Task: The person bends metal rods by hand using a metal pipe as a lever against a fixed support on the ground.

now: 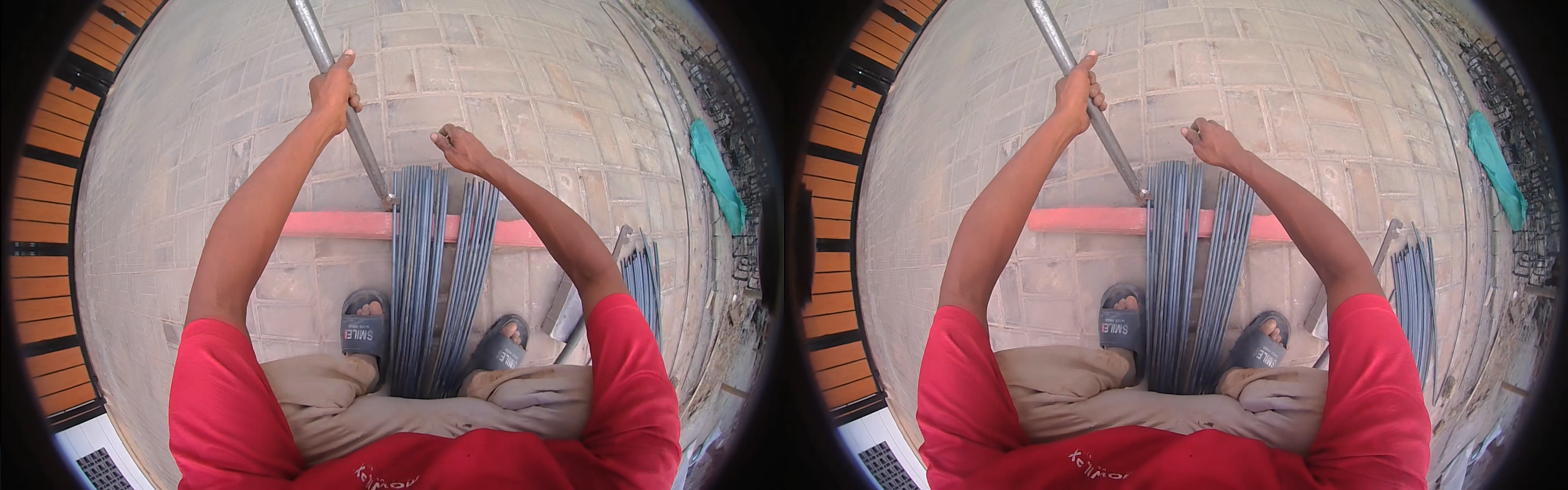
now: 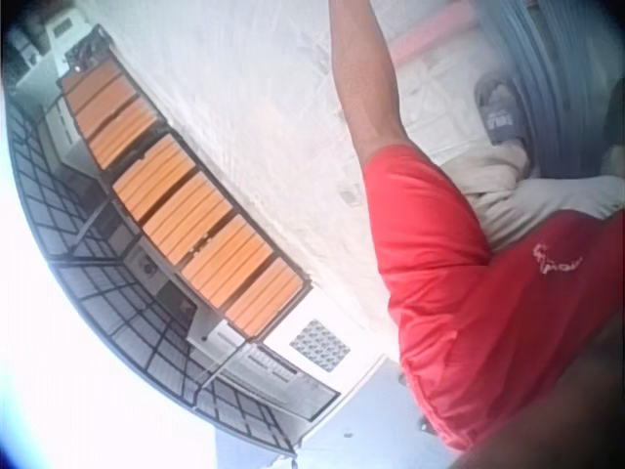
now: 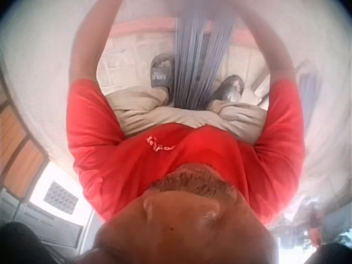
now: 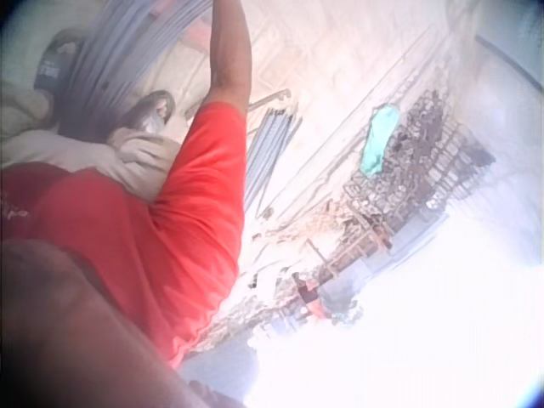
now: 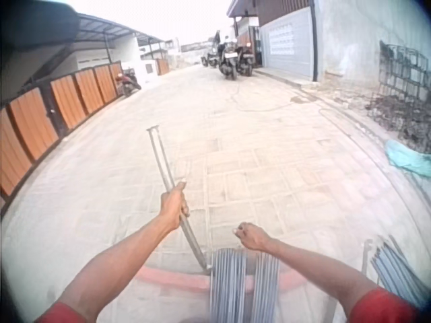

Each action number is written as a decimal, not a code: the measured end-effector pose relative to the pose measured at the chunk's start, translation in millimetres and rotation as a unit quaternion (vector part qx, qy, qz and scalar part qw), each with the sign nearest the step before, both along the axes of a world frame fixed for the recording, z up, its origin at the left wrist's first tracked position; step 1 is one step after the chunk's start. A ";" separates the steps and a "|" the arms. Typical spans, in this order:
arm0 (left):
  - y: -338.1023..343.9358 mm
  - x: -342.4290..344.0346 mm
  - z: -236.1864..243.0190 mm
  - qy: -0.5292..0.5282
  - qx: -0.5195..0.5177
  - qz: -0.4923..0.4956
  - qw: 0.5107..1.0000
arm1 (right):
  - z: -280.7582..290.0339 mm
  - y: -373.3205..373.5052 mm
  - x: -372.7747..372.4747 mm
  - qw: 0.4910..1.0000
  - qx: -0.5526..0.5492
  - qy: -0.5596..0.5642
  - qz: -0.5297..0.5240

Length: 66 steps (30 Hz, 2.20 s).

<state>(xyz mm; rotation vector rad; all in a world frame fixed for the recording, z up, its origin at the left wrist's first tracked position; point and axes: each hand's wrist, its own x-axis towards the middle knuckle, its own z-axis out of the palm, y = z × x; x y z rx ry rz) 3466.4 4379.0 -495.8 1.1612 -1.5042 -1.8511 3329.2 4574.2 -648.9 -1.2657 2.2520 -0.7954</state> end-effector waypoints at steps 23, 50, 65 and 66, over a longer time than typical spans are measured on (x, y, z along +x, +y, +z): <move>-13.3 -14.0 -13.2 0.011 0.022 -0.088 0.996 | 30.4 136.8 117.2 0.999 0.032 -0.005 0.027; -2.3 -12.6 -2.8 -0.001 0.003 -0.118 0.993 | -11.2 109.6 276.5 0.862 0.033 0.308 0.402; -0.6 -12.7 -2.3 0.014 -0.015 -0.118 0.993 | -42.8 130.1 257.8 0.883 0.064 0.259 0.385; -1.8 -12.8 -3.3 0.012 -0.013 -0.116 0.993 | -43.5 133.3 256.6 0.887 0.058 0.253 0.383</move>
